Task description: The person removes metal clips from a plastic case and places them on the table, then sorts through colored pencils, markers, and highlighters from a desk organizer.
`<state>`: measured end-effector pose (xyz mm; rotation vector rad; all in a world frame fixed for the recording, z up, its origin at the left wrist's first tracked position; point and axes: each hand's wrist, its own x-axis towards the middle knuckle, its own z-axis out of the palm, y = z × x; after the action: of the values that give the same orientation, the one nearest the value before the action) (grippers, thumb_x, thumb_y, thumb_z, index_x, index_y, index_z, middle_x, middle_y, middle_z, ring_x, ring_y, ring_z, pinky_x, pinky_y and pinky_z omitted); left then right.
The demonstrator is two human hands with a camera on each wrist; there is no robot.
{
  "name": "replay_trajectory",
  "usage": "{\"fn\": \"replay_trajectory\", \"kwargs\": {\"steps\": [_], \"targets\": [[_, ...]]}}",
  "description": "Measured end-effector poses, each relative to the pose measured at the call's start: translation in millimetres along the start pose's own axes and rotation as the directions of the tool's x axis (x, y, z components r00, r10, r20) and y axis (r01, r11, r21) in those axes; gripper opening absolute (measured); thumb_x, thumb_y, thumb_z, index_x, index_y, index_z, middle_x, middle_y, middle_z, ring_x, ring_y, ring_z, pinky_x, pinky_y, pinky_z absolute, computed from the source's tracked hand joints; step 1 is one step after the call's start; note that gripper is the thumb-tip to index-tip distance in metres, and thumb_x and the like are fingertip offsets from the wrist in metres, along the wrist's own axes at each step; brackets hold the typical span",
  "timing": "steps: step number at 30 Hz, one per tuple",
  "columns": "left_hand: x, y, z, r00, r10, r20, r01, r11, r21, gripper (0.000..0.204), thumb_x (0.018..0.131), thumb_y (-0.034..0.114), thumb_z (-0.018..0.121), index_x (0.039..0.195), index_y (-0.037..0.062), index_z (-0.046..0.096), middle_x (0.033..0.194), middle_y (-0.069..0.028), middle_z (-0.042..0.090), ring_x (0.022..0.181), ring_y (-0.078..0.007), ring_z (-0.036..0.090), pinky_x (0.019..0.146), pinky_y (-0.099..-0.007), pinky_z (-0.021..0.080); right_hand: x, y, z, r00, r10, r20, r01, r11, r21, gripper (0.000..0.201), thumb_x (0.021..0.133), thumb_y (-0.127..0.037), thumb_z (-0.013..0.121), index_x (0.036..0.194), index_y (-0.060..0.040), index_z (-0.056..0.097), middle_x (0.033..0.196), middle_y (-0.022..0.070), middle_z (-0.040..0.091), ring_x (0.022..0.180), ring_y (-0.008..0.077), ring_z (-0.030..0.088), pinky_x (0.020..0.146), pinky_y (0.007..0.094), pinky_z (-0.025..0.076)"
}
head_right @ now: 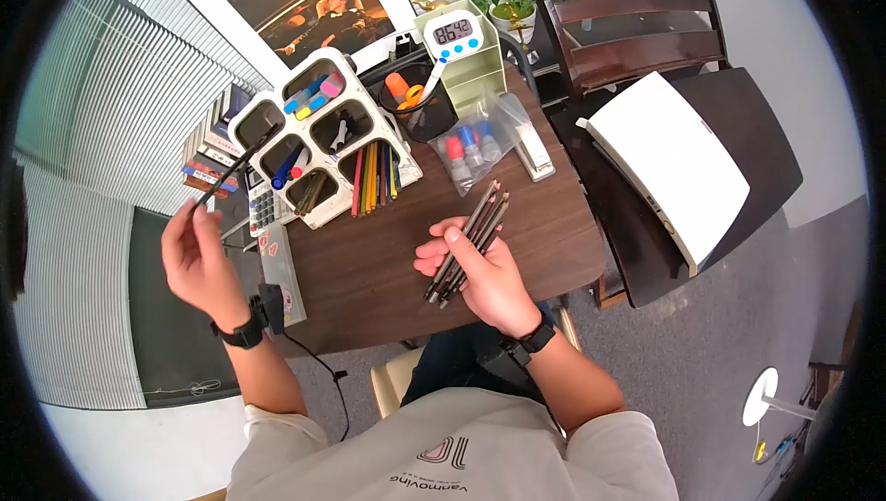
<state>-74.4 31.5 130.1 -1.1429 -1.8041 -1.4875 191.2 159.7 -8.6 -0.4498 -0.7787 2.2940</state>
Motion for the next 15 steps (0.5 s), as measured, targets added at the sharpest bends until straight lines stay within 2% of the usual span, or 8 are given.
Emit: {"fn": "replay_trajectory", "kwargs": {"steps": [1, 2, 3, 5, 10, 11, 13, 15], "targets": [[6, -4, 8, 0.997, 0.065, 0.045, -0.068, 0.995, 0.071, 0.019, 0.102, 0.005, 0.070, 0.118, -0.0061, 0.071, 0.096, -0.0103, 0.074, 0.081, -0.0126, 0.070, 0.072, -0.0240, 0.055, 1, 0, 0, 1.000, -0.005, 0.006, 0.005, 1.000, 0.006, 0.028, 0.114, -0.026, 0.054, 0.127, -0.0022, 0.059, 0.107, 0.0131, 0.075, 0.099, 0.0234, 0.075, 0.090, 0.0378, 0.062], [12, -6, 14, 0.991, 0.119, 0.063, -0.127, 0.979, 0.158, 0.015, 0.096, 0.002, 0.076, 0.110, -0.0011, 0.077, 0.091, -0.0059, 0.072, 0.076, -0.0107, 0.069, 0.066, -0.0251, 0.054, 1, 0, -1, 1.000, -0.009, 0.006, 0.009, 1.000, 0.003, 0.028, 0.114, -0.026, 0.054, 0.127, -0.0022, 0.059, 0.107, 0.0131, 0.075, 0.099, 0.0234, 0.075, 0.090, 0.0378, 0.062], [15, -7, 17, 0.991, 0.119, 0.060, -0.127, 0.980, 0.156, 0.015, 0.096, 0.002, 0.076, 0.110, -0.0011, 0.077, 0.091, -0.0059, 0.072, 0.076, -0.0107, 0.069, 0.066, -0.0251, 0.054, 1, 0, -1, 1.000, -0.004, 0.000, 0.004, 1.000, -0.001, 0.028, 0.113, -0.026, 0.054, 0.127, -0.0022, 0.059, 0.107, 0.0131, 0.075, 0.099, 0.0234, 0.075, 0.090, 0.0379, 0.062], [22, -9, 22, 0.972, 0.107, 0.207, -0.175, 0.923, 0.344, 0.018, 0.096, 0.009, 0.078, 0.112, 0.0004, 0.076, 0.091, -0.0052, 0.072, 0.074, -0.0102, 0.066, 0.069, -0.0253, 0.054, 2, 0, -1, 1.000, -0.002, -0.004, 0.002, 1.000, -0.007, 0.028, 0.113, -0.026, 0.054, 0.127, -0.0021, 0.059, 0.107, 0.0132, 0.075, 0.099, 0.0234, 0.075, 0.091, 0.0381, 0.062], [31, -28, 37, 0.943, 0.194, 0.272, -0.284, 0.896, 0.343, 0.017, 0.091, 0.007, 0.081, 0.106, 0.0038, 0.075, 0.085, -0.0043, 0.060, 0.068, -0.0145, 0.056, 0.063, -0.0310, 0.049, 2, 0, -1, 1.000, 0.008, -0.011, -0.008, 1.000, 0.015, 0.028, 0.112, -0.023, 0.057, 0.127, 0.0013, 0.059, 0.107, 0.0140, 0.074, 0.100, 0.0237, 0.075, 0.092, 0.0397, 0.062], [31, -29, 37, 0.943, 0.193, 0.269, -0.282, 0.896, 0.344, 0.017, 0.091, 0.007, 0.081, 0.106, 0.0038, 0.075, 0.085, -0.0043, 0.060, 0.068, -0.0145, 0.056, 0.063, -0.0310, 0.049, 2, 1, -1, 1.000, 0.009, -0.009, -0.009, 1.000, 0.013, 0.028, 0.112, -0.023, 0.057, 0.127, 0.0013, 0.059, 0.107, 0.0140, 0.074, 0.100, 0.0237, 0.075, 0.092, 0.0397, 0.062], [30, -29, 38, 0.945, 0.129, 0.301, -0.250, 0.877, 0.410, 0.021, 0.089, 0.009, 0.081, 0.109, 0.0036, 0.075, 0.088, -0.0064, 0.061, 0.077, -0.0203, 0.060, 0.069, -0.0347, 0.050, 2, 1, -1, 1.000, 0.003, -0.004, -0.003, 1.000, 0.022, 0.028, 0.112, -0.022, 0.056, 0.127, 0.0012, 0.060, 0.107, 0.0142, 0.074, 0.100, 0.0238, 0.075, 0.092, 0.0397, 0.062], [26, -23, 37, 0.947, 0.153, 0.284, -0.265, 0.870, 0.416, 0.021, 0.088, 0.009, 0.082, 0.107, 0.0040, 0.075, 0.087, -0.0055, 0.060, 0.074, -0.0180, 0.058, 0.067, -0.0342, 0.049, 1, 0, -1, 1.000, 0.005, -0.002, -0.005, 1.000, 0.020, 0.028, 0.113, -0.022, 0.056, 0.127, 0.0012, 0.059, 0.107, 0.0143, 0.074, 0.101, 0.0237, 0.075, 0.093, 0.0397, 0.062]]}}
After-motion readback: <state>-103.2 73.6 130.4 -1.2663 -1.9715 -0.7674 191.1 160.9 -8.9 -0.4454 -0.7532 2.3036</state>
